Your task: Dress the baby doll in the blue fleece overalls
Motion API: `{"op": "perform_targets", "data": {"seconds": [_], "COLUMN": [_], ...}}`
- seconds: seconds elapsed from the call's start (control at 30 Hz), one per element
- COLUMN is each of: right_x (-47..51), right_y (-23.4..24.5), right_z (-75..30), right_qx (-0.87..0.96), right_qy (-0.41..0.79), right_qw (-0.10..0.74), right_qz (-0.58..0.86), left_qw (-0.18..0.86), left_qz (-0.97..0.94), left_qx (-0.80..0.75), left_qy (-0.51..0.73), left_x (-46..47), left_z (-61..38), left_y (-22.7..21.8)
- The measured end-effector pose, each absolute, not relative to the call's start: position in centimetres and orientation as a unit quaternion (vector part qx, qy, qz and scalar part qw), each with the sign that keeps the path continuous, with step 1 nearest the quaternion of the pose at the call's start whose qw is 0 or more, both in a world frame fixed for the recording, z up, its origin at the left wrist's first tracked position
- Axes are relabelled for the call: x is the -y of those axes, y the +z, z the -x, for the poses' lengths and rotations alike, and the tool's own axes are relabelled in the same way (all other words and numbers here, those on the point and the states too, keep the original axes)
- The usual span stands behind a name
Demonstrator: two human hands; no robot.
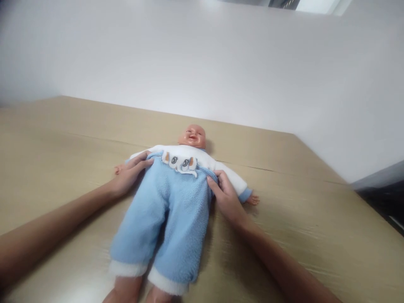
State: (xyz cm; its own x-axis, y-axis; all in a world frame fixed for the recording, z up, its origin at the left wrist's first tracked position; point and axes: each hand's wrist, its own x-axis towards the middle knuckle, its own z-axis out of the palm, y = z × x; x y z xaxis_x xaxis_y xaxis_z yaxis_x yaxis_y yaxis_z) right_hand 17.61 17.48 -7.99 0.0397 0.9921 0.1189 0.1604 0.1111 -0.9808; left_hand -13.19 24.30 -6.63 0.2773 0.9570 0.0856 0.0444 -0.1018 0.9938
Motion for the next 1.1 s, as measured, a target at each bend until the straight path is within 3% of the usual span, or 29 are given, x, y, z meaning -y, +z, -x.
{"op": "perform_targets", "data": {"seconds": [0.1, 0.2, 0.37, 0.47, 0.6, 1.1], "right_x": [-16.7, -16.0, -16.4, -16.9, -17.6, -20.5], "right_y": [-8.1, -8.5, -9.6, -9.6, -10.1, -12.4], "right_z": [-18.0, -17.8, -16.5, -15.9, -16.1, -18.4], "right_qx": [0.604, 0.573, 0.378, 0.355, 0.374, 0.505], "right_qy": [0.37, 0.389, 0.564, 0.598, 0.574, 0.433], "right_qw": [0.427, 0.433, 0.546, 0.576, 0.58, 0.556], "right_qz": [0.562, 0.577, 0.491, 0.429, 0.44, 0.498], "left_qw": [0.453, 0.434, 0.533, 0.623, 0.683, 0.662], "left_qz": [-0.671, -0.699, -0.623, -0.522, -0.439, -0.439], "left_qx": [-0.464, -0.462, -0.44, -0.407, -0.374, -0.354], "left_qy": [0.359, 0.33, 0.366, 0.416, 0.448, 0.493], "left_x": [-24.4, -24.1, -23.3, -23.1, -23.0, -23.8], "left_z": [13.5, 13.6, 12.9, 11.7, 10.5, 10.8], "left_y": [-6.5, -6.3, -6.3, -6.9, -7.6, -7.9]}}
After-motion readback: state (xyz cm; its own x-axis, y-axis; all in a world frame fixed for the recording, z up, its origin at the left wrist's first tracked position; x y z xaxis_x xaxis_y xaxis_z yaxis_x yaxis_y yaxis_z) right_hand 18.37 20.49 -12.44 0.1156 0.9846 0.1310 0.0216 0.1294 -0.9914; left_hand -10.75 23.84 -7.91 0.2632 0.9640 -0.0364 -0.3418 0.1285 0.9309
